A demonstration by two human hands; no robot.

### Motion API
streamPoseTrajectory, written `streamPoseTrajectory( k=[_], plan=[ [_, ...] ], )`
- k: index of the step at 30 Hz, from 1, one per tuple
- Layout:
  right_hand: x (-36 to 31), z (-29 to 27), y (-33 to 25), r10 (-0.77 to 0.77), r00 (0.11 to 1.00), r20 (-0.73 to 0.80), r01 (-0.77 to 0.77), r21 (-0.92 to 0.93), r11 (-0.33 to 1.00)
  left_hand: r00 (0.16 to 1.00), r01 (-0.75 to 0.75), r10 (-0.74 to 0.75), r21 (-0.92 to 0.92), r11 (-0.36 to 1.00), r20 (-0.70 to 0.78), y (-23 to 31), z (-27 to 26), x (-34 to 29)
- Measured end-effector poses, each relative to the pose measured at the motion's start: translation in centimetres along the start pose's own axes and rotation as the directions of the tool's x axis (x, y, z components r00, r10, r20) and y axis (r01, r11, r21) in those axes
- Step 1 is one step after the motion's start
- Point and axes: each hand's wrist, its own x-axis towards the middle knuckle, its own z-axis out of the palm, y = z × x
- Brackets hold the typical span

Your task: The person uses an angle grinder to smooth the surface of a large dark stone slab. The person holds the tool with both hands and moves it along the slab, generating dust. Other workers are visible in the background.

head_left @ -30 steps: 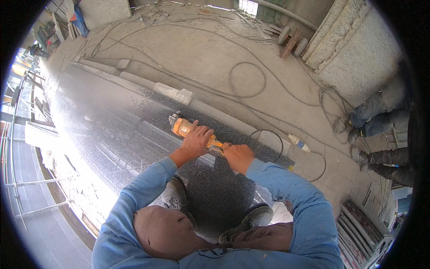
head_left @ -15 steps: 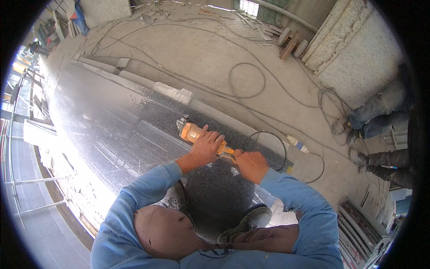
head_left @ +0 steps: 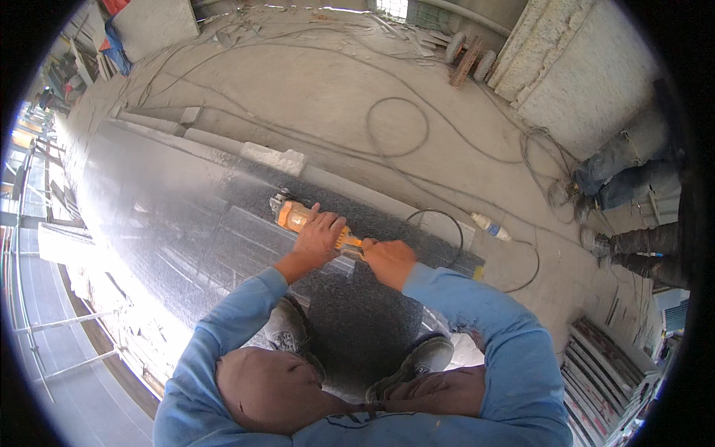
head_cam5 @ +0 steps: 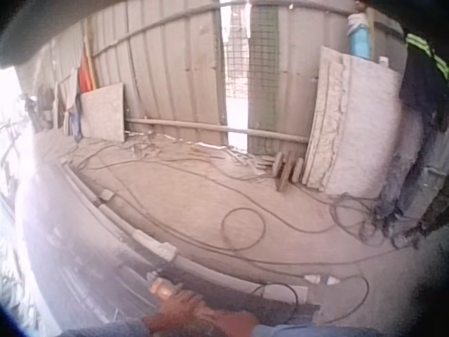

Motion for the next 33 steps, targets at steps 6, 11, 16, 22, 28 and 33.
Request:
streamPoseTrajectory(
  k=[6, 11, 16, 22, 28, 33],
  plan=[
    [0.7, 0.0, -0.2, -0.004, 1.0, 0.01, 0.004, 0.029, 1.0, 1.0, 0.01, -0.01, 0.014, 1.0, 0.001, -0.8, 0.1, -0.2],
    [-0.7, -2.3, -0.9, 0.02, 0.999, 0.044, -0.021, 0.011, 1.0, 0.999, -0.031, 0.031, -0.001, 1.0, -0.012, 0.0, -0.5, -0.1],
    [-3.0, -3.4, -0.7, 0.028, 0.997, 0.073, -0.027, -0.015, 1.0, 0.997, -0.052, 0.05, -0.033, 0.998, -0.055, 2.1, -0.2, 0.1],
    [-4.2, -4.3, -0.7, 0.06, 0.994, 0.096, -0.057, -0.04, 0.998, 0.993, -0.075, 0.068, -0.071, 0.995, -0.101, 3.4, -0.7, 0.7],
    [-4.2, -3.9, -0.5, 0.063, 0.996, 0.065, -0.061, -0.028, 0.998, 0.995, -0.081, 0.077, -0.063, 0.995, -0.068, 3.7, -1.5, 1.0],
    [-3.1, -2.8, -0.1, 0.041, 0.998, 0.055, -0.042, 0.002, 0.999, 0.995, -0.049, 0.04, -0.101, 0.994, -0.092, 2.8, -0.9, 0.7]
  ],
)
